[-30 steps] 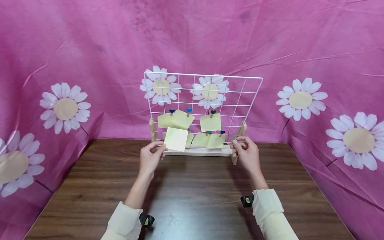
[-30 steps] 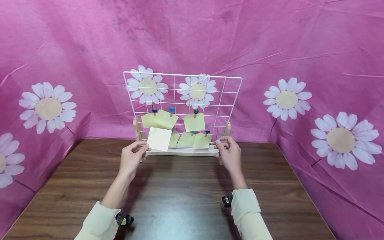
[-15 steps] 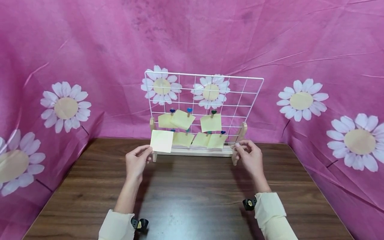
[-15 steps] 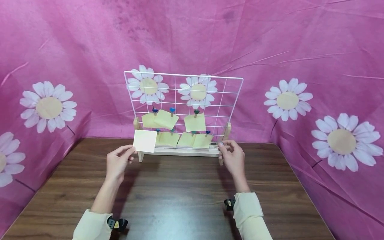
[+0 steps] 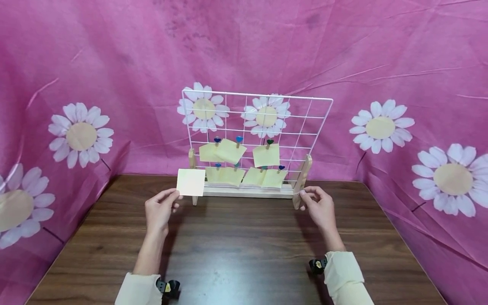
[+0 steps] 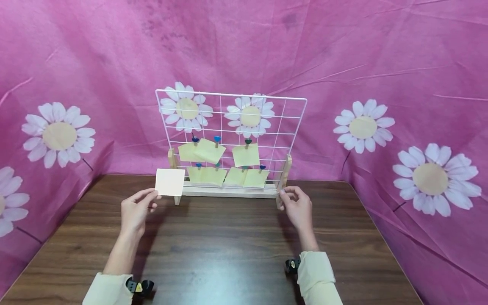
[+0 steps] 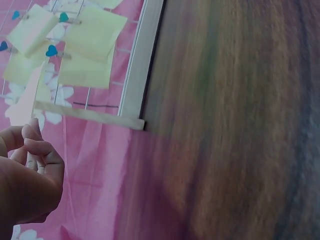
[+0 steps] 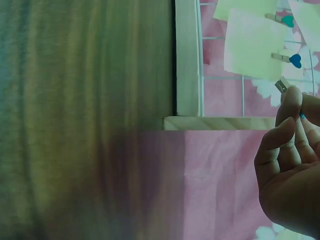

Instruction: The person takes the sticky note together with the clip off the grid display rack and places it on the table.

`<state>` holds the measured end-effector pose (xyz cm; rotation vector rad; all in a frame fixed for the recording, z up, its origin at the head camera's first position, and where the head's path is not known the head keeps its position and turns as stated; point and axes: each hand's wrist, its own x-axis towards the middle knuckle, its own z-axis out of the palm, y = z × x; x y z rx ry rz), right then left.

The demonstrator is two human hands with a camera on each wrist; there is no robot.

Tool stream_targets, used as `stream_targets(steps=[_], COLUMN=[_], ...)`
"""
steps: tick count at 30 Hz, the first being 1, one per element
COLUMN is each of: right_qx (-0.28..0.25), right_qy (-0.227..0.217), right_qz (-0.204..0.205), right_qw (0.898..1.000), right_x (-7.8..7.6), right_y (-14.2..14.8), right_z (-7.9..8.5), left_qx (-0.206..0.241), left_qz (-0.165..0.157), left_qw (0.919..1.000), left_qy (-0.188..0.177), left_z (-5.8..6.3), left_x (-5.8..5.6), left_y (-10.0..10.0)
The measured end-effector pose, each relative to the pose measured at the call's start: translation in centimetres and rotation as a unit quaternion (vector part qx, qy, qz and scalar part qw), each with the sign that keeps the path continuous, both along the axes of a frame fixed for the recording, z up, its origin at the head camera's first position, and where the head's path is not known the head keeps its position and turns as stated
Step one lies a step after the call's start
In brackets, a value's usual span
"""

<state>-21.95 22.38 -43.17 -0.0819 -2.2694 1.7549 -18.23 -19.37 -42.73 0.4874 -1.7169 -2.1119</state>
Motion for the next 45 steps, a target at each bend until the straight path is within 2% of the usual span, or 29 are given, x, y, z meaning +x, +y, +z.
stream_targets(steps=[8, 21, 34, 41, 45], right_qx=[0.003, 0.021, -0.002, 0.0, 0.004], right_qy=[-0.029, -0.04, -0.065, -0.113, -0.149], right_qz=[-0.014, -0.038, -0.047, -0.028, -0.011], right_qw=[0.999, 0.998, 0.997, 0.993, 0.989], right_x=[0.6, 0.4, 0.0, -0.1, 0.0], right_y=[0.6, 1.4, 2.3, 2.8, 3.1], right_z=[-0.8, -1.9, -3.3, -3.6, -3.6], left_qx=[0.022, 0.008, -0.001, 0.0, 0.006], left_qz=[0.016, 0.029, 0.026, 0.013, -0.003], left_qw=[0.9995, 0.9988, 0.9968, 0.9957, 0.9934], left_qy=[-0.015, -0.038, -0.075, -0.092, -0.115], left_z=[-1.0, -2.4, -3.6, -4.1, -4.4], left_x=[0.3, 0.5, 0.8, 1.0, 1.0], left_y=[-1.3, -2.9, -4.0, -5.2, -5.9])
